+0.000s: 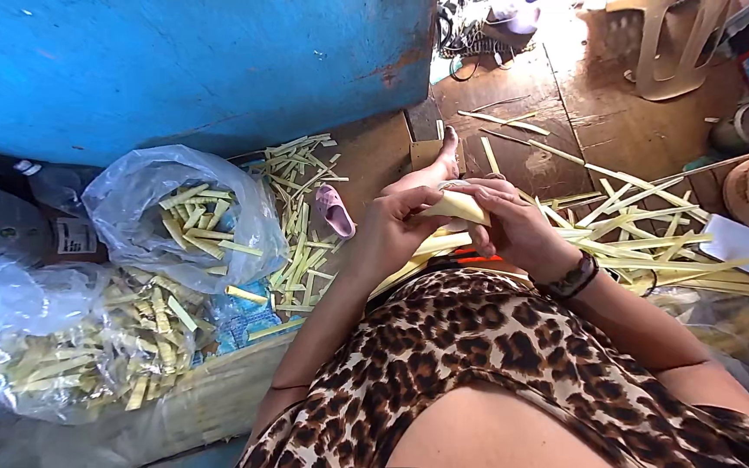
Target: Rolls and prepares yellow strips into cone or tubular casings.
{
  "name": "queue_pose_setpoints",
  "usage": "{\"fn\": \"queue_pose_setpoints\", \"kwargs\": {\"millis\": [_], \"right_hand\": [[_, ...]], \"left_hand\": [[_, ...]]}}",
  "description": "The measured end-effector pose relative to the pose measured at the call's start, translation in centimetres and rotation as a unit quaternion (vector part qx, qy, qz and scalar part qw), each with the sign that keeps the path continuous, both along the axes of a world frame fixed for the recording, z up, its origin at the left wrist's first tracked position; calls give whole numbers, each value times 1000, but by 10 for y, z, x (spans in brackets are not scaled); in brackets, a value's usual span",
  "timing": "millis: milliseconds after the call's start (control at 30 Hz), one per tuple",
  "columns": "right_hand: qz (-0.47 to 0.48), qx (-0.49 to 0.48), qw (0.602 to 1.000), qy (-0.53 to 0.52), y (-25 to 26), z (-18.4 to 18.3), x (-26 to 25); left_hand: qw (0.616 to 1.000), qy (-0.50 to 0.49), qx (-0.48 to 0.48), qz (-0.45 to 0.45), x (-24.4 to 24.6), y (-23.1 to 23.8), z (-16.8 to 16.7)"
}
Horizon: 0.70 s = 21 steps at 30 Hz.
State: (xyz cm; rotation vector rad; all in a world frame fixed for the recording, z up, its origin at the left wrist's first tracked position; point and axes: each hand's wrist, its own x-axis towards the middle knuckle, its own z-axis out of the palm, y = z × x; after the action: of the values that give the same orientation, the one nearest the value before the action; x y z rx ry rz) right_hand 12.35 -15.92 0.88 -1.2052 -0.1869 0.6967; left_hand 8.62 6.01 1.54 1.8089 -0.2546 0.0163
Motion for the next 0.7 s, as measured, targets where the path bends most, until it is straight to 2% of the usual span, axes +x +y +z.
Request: {"fn": "queue_pose_setpoints", "kwargs": {"millis": [33,67,100,133,167,200,233,267,300,333,367,400,433,500,533,567,633,667,700], "right_hand": [[-12,-23,999,-48,0,0,-1],[-25,-77,980,-183,-1,-3,-3],[-39,-131,934,-330,0,-7,-3],[-49,-158,894,-415,0,-12,-2],[-52,-153,894,-417,-1,-14,-2],[-42,-129,931,-340,-2,-13,-1],[-36,-93,971,-217,-2,-11,-1],[-35,-61,990,-124,-2,-9,-2],[-39,-66,988,-130,-2,-9,-3],[-46,-100,968,-226,-3,-10,-4],[-51,-138,926,-349,-3,-14,-4],[-56,-165,888,-426,-4,-16,-3],[-54,-170,885,-431,-5,-17,-2],[-35,-147,941,-303,-6,-11,2],[-29,-155,944,-290,-8,-6,4],[-35,-193,915,-353,-10,1,7],[-75,-256,821,-505,-25,28,4],[-111,-243,790,-552,-38,45,-2],[-174,-185,774,-580,-53,59,-11]], "left_hand": [[1000,0,-1,2,1,-1,-2],[1000,-4,-3,3,4,0,-4],[1000,-7,-5,5,5,1,-5],[1000,-7,-7,4,6,1,-5],[1000,-4,-9,0,6,2,-5],[1000,-2,-12,-7,6,2,-5],[1000,0,-16,-14,5,1,-5],[1000,4,-14,-16,4,0,-4],[1000,5,-8,-12,3,0,-4],[1000,2,-6,-8,4,0,-4],[1000,-3,-7,-5,6,0,-5],[1000,-5,-13,-5,7,1,-6],[1000,-6,-20,-7,7,1,-6],[999,-12,-24,-20,6,3,-4],[999,-25,-19,-19,4,3,-3],[999,-48,-7,-5,4,4,0],[993,-110,-2,49,2,9,6],[986,-144,-9,83,2,13,10],[976,-181,-18,118,2,18,13]]}}
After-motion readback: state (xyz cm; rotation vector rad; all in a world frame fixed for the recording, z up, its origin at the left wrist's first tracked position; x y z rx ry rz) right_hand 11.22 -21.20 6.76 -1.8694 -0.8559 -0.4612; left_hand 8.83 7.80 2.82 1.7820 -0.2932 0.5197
